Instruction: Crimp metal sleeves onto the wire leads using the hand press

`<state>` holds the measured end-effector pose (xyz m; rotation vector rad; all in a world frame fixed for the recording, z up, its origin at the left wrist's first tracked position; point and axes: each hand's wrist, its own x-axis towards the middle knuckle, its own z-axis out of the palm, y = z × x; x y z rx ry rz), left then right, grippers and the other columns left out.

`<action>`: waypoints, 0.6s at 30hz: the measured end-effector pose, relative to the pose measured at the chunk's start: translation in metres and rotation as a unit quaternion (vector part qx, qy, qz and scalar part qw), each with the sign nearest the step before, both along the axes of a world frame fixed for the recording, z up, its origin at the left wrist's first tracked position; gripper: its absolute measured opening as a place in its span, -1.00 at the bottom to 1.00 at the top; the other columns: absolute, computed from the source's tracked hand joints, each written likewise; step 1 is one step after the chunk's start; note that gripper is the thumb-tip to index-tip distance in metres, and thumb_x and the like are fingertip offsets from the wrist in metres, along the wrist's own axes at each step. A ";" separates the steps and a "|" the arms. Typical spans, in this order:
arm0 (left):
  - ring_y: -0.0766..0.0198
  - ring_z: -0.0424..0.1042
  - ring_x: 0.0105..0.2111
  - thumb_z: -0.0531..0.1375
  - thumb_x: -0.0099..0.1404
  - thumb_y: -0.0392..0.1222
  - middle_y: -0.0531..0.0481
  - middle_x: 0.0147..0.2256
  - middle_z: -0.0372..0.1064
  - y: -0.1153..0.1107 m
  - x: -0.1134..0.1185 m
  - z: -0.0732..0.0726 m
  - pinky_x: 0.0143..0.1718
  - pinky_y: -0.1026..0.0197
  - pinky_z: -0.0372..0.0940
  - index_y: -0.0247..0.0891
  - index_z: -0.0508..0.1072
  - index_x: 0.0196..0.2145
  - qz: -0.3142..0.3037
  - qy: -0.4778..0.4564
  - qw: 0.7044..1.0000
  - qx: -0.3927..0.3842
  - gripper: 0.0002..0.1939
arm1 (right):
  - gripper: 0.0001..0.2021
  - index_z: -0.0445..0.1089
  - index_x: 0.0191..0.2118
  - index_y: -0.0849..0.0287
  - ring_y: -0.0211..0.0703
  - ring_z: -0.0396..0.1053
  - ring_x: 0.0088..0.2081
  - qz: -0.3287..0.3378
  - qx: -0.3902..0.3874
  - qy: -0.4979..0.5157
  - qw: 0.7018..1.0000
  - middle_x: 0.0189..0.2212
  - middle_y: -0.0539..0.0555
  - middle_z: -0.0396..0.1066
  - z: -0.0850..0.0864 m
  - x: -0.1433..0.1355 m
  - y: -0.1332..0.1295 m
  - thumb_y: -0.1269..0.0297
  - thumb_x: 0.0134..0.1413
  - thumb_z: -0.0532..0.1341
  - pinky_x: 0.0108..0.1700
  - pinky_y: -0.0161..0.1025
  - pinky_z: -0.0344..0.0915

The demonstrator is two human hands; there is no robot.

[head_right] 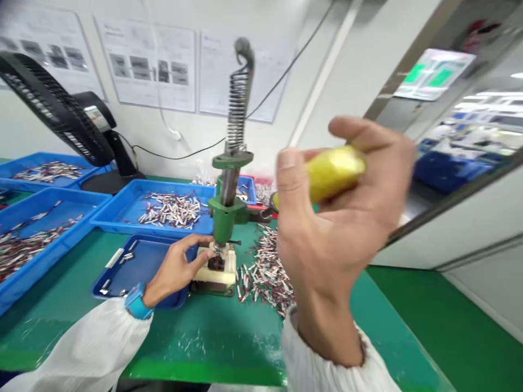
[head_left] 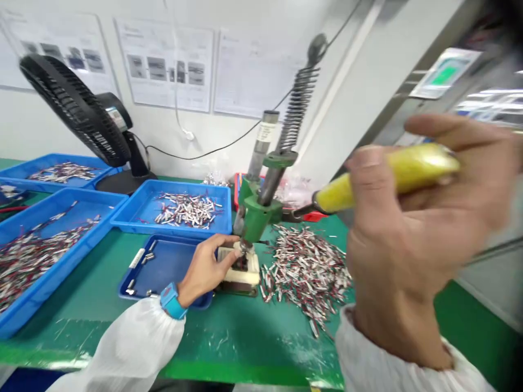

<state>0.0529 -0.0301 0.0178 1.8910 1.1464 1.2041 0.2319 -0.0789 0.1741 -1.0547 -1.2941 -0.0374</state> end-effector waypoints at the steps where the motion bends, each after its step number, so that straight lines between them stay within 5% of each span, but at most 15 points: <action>1: 0.06 0.53 -0.02 0.27 0.32 -0.08 -0.12 -0.05 0.58 0.001 0.002 0.000 0.06 0.03 0.37 -0.20 0.56 -0.06 0.003 -0.005 1.000 0.004 -0.73 | -0.50 0.21 0.23 0.11 0.01 0.44 0.01 -0.023 0.020 0.029 0.999 -0.02 0.16 0.42 -0.010 0.008 0.000 0.03 0.27 0.22 0.05 0.05 0.33; 4: 0.04 0.52 -0.03 0.31 0.26 -0.10 -0.15 -0.08 0.57 0.008 0.012 -0.001 0.06 0.01 0.36 -0.23 0.57 -0.21 -0.006 -0.025 1.000 -0.004 -0.81 | -0.70 0.43 -0.01 0.16 -0.09 0.47 -0.20 -0.091 -0.028 0.036 0.995 -0.21 0.11 0.48 -0.064 0.038 0.007 0.11 0.23 0.25 -0.12 -0.10 0.39; 6: 0.04 0.52 -0.05 0.32 0.22 -0.13 -0.16 -0.11 0.57 0.013 0.018 0.001 0.03 0.02 0.37 -0.25 0.55 -0.35 -0.026 -0.054 0.998 -0.036 -0.86 | -0.78 0.51 -0.18 0.15 -0.10 0.46 -0.31 -0.038 -0.179 -0.092 0.979 -0.31 0.10 0.51 -0.113 0.051 0.012 0.13 0.24 0.21 -0.22 -0.15 0.38; 9: 0.06 0.53 -0.10 0.32 0.20 -0.14 -0.13 -0.16 0.57 0.018 0.020 0.008 -0.05 0.04 0.42 -0.26 0.53 -0.43 -0.082 -0.083 0.988 -0.102 -0.86 | -0.79 0.56 -0.13 0.16 0.00 0.46 -0.24 -0.017 -0.344 -0.304 0.888 -0.26 0.18 0.51 -0.171 0.051 0.016 0.25 0.21 0.22 -0.15 -0.11 0.35; 11: 0.05 0.52 -0.07 0.31 0.22 -0.12 -0.11 -0.17 0.57 0.020 0.013 0.015 -0.06 0.04 0.44 -0.24 0.57 -0.42 -0.139 -0.060 0.980 -0.131 -0.85 | -0.81 0.58 -0.14 0.13 0.08 0.45 -0.14 -0.062 -0.389 -0.385 0.835 -0.22 0.22 0.51 -0.189 0.042 0.019 0.31 0.19 0.23 -0.09 -0.10 0.31; 13: 0.00 0.48 0.03 0.31 0.24 -0.11 -0.12 -0.11 0.57 0.024 -0.001 0.023 -0.02 0.01 0.43 -0.20 0.62 -0.37 -0.168 -0.014 0.978 -0.124 -0.86 | -0.84 0.59 -0.22 0.11 0.10 0.44 -0.10 -0.080 -0.406 -0.414 0.811 -0.22 0.21 0.51 -0.194 0.035 0.023 0.34 0.17 0.23 -0.08 -0.10 0.28; 18: 0.00 0.45 0.07 0.22 0.33 -0.16 -0.17 0.03 0.51 0.044 -0.073 0.041 0.12 -0.07 0.32 -0.19 0.56 -0.06 0.060 0.133 0.988 0.047 -0.75 | -0.85 0.53 -0.42 0.08 0.06 0.46 -0.23 -0.018 -0.395 -0.332 0.857 -0.35 0.13 0.52 -0.210 0.052 0.035 0.34 0.01 0.18 -0.15 -0.10 0.27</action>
